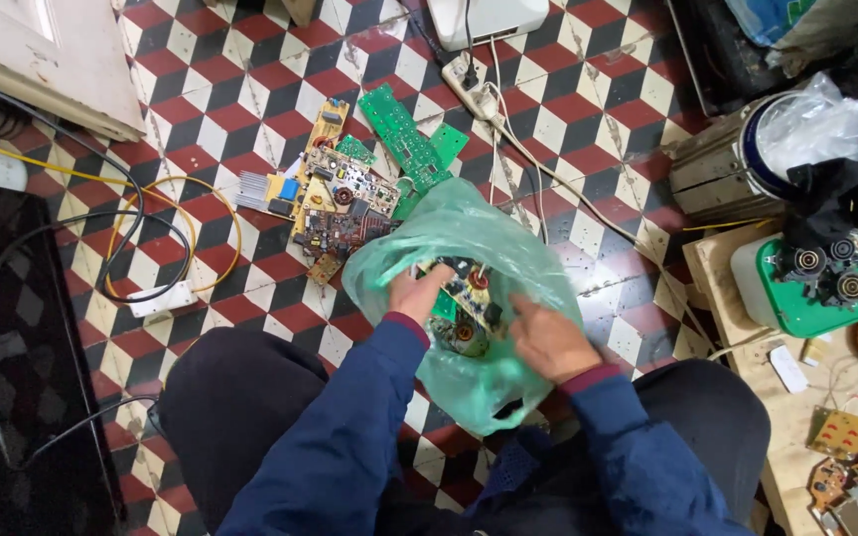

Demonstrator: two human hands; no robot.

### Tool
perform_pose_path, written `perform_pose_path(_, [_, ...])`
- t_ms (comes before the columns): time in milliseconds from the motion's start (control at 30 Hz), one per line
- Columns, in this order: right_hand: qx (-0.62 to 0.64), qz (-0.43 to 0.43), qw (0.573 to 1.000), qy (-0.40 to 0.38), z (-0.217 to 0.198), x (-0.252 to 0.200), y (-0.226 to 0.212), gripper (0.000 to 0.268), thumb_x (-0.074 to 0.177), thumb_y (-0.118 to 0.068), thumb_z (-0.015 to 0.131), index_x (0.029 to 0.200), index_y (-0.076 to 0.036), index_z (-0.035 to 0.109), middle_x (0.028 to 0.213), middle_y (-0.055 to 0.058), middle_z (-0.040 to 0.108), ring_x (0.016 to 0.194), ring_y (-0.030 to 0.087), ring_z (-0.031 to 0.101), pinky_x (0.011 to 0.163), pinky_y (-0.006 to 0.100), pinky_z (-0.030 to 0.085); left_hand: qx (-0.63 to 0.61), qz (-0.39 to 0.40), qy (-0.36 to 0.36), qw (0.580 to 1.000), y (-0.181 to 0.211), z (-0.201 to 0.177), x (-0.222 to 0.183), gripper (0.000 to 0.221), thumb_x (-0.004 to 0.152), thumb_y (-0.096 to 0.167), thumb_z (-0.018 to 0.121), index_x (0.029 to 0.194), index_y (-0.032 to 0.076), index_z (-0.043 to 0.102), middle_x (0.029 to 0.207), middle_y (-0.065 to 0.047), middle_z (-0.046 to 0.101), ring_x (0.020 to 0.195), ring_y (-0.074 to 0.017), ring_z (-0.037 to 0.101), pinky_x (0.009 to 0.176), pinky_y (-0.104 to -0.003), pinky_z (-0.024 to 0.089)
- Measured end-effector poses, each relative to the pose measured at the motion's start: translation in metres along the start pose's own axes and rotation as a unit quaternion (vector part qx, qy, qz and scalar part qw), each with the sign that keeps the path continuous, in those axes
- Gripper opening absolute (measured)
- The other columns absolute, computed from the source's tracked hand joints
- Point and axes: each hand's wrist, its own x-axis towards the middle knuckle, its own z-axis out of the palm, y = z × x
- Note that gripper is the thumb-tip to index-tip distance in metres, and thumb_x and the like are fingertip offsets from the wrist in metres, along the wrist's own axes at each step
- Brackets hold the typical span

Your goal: Sorting through a bag of used circuit boards and inspecting them individually on a workbench.

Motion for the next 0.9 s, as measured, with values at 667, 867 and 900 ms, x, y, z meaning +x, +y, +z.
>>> perform_pose_path(667, [0.645,0.173,0.74,0.081,-0.008,-0.035,-0.047,0.061,0.11,-0.038,0.065,0.16,-0.006,0.053,0.117,0.02,0.073,0.09,0.035,0.078,0.075,0.044,0.067,0.013,-0.051,-0.131,0.99,-0.009,-0.07,-0.123,0.054,0.062,0.041,0.096,0.106,0.009,0.089,0.117,-0.014,0.082,0.118,-0.0266,0.075,0.101,-0.043,0.058])
perform_pose_path(867, [0.62,0.122,0.769,0.101,-0.044,-0.108,-0.129,0.055,0.103,-0.02,0.073,0.156,-0.007,0.065,0.135,0.015,0.07,0.105,0.025,0.071,0.09,0.039,0.062,-0.032,0.045,-0.193,0.98,0.004,-0.12,-0.173,0.039,0.073,0.04,0.094,0.096,0.01,0.087,0.1,-0.009,0.081,0.105,-0.0229,0.075,0.103,-0.039,0.054])
perform_pose_path(900, [0.592,0.121,0.786,0.128,-0.045,-0.119,-0.141,0.058,0.1,-0.017,0.077,0.156,-0.006,0.066,0.141,0.014,0.068,0.11,0.021,0.066,0.095,0.034,0.06,-0.059,0.074,-0.206,0.974,0.001,-0.127,-0.178,0.034,0.078,0.036,0.095,0.098,0.01,0.087,0.096,-0.007,0.082,0.1,-0.0213,0.076,0.101,-0.036,0.056])
